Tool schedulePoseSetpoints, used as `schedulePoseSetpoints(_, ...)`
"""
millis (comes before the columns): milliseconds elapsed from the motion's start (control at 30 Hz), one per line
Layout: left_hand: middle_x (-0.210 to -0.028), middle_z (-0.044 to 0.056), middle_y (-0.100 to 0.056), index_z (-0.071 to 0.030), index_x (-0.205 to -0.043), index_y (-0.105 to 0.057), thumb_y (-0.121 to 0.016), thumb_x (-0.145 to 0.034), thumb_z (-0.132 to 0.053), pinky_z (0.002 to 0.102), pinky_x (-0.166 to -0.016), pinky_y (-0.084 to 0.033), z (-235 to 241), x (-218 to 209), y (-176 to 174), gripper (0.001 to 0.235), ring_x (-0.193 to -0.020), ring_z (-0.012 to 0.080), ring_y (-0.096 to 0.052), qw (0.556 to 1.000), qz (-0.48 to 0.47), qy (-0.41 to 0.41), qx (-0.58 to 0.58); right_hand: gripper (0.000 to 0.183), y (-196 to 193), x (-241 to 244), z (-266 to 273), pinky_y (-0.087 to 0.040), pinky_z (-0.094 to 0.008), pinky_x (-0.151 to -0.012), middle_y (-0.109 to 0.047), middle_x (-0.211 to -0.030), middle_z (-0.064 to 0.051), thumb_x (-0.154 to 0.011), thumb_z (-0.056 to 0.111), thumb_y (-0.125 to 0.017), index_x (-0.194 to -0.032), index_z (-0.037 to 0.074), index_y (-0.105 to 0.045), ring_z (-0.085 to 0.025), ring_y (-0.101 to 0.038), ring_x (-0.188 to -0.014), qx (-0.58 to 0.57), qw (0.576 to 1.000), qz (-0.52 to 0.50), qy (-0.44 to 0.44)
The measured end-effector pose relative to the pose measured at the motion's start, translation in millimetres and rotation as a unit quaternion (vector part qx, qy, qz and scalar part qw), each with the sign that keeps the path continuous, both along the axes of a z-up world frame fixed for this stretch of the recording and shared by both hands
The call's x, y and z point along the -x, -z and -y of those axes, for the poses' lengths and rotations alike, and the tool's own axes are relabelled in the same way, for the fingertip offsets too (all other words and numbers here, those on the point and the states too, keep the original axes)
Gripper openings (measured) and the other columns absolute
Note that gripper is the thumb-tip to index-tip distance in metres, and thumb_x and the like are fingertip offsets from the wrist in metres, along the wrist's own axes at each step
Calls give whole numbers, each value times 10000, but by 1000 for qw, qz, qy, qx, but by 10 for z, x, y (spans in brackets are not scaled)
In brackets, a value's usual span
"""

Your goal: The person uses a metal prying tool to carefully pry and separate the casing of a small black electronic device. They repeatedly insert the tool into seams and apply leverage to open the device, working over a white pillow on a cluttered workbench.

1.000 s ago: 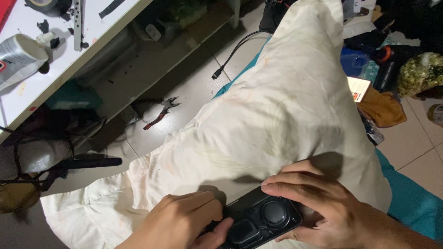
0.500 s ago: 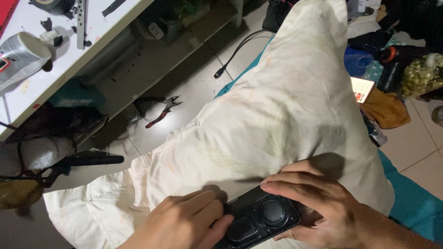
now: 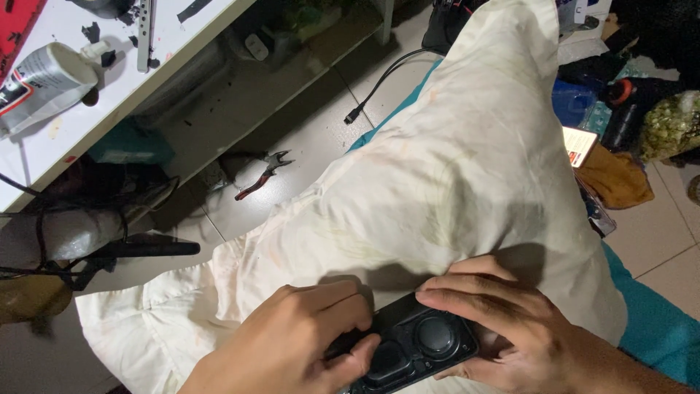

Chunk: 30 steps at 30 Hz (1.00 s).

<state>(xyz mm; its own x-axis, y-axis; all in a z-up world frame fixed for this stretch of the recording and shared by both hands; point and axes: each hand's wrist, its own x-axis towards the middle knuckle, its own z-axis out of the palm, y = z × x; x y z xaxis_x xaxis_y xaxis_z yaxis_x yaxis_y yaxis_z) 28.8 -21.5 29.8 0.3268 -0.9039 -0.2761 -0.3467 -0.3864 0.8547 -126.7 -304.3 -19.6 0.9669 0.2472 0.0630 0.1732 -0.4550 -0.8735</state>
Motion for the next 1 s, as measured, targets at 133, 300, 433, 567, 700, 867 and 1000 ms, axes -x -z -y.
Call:
schedulePoseSetpoints(133, -966, 36, -709, -111, -1084, -727, -690, -1102, -252, 398, -696, -566, 63, -38, -39, 147, -752, 279, -726, 1000, -8, -9, 25, 781, 15, -1, 12, -617, -450, -1182, -793, -1483, -117, -850, 340, -1044, -1507, 87, -706, -311, -724, -1339, 9, 1000, -7, -10)
schedulePoseSetpoints(300, -921, 29, -709, -89, -998, -732, -735, -1079, -204, 367, -740, -566, 120, -95, 24, 140, -825, 245, -725, 997, -41, -6, 58, 754, 8, 36, 20, -627, -445, -1146, -785, -1517, -121, -872, 259, -1007, -1541, 94, -700, -299, -707, -1368, -8, 999, -41, -11)
schedulePoseSetpoints(433, -895, -2, -744, -91, -982, -764, -759, -1041, -196, 328, -699, -577, 169, -86, 82, 120, -805, 197, -727, 996, -67, -29, 53, 705, -1, -6, -8, -647, -471, -1126, -791, -1478, -135, -902, 266, -988, -1516, 77, -696, -317, -728, -1313, -6, 1000, -19, -5)
schedulePoseSetpoints(567, -808, -20, -715, -142, -948, -723, -828, -982, -187, 328, -708, -576, 191, -78, 162, 119, -756, 199, -687, 994, -84, -38, 61, 710, 19, -33, -39, -655, -447, -1089, -799, -1438, -162, -907, 328, -1012, -1466, 20, -701, -325, -754, -1242, -1, 999, 41, -14)
schedulePoseSetpoints(700, -789, -48, -738, -166, -898, -746, -867, -879, -181, 289, -626, -625, 211, -62, 200, 124, -750, 155, -717, 994, -95, -54, 24, 653, 45, -12, -60, -658, -434, -1077, -807, -1428, -153, -916, 273, -995, -1449, 19, -718, -315, -762, -1236, -2, 999, 52, -2)
schedulePoseSetpoints(867, -777, -47, -710, -163, -869, -703, -880, -915, -201, 317, -670, -583, 242, -66, 235, 187, -714, 176, -684, 994, -88, -38, 43, 643, 113, -9, -45, -641, -441, -1102, -810, -1411, -151, -937, 349, -984, -1423, 9, -736, -316, -769, -1222, 18, 995, 95, -16)
schedulePoseSetpoints(1000, -766, -26, -669, -149, -886, -712, -832, -1025, -247, 332, -684, -537, 238, -113, 75, 208, -739, 187, -656, 996, -90, -21, 14, 599, 40, -39, -60, -664, -447, -1080, -814, -1393, -174, -949, 262, -962, -1429, -3, -723, -335, -776, -1210, 1, 997, 82, -6)
